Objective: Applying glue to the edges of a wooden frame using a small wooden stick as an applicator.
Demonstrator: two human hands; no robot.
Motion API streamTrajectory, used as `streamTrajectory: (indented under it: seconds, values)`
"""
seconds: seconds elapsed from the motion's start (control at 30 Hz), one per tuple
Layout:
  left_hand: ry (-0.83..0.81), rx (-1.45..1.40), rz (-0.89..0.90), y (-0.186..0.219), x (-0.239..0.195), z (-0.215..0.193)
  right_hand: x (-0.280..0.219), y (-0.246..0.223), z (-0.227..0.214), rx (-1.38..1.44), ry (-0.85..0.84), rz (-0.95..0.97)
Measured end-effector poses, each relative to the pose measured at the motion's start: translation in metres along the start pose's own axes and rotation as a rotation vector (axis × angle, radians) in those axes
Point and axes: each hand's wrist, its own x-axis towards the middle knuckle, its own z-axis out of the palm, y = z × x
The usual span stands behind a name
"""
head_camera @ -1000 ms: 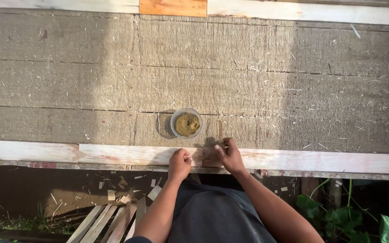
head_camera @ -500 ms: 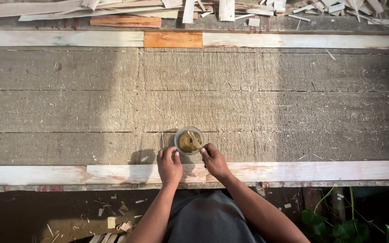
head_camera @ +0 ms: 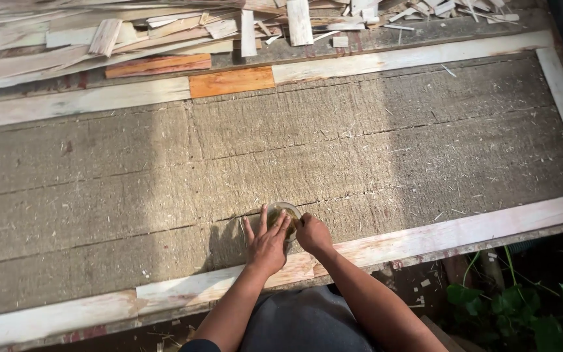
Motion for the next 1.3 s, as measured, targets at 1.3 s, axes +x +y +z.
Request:
streamTrajectory:
  seconds: [1.3]
  values:
    - [0.563, -0.126, 0.786, -0.037, 0.005, 0.166, -0.051, 0.151, 0.031, -0.024, -0.075, -0.032]
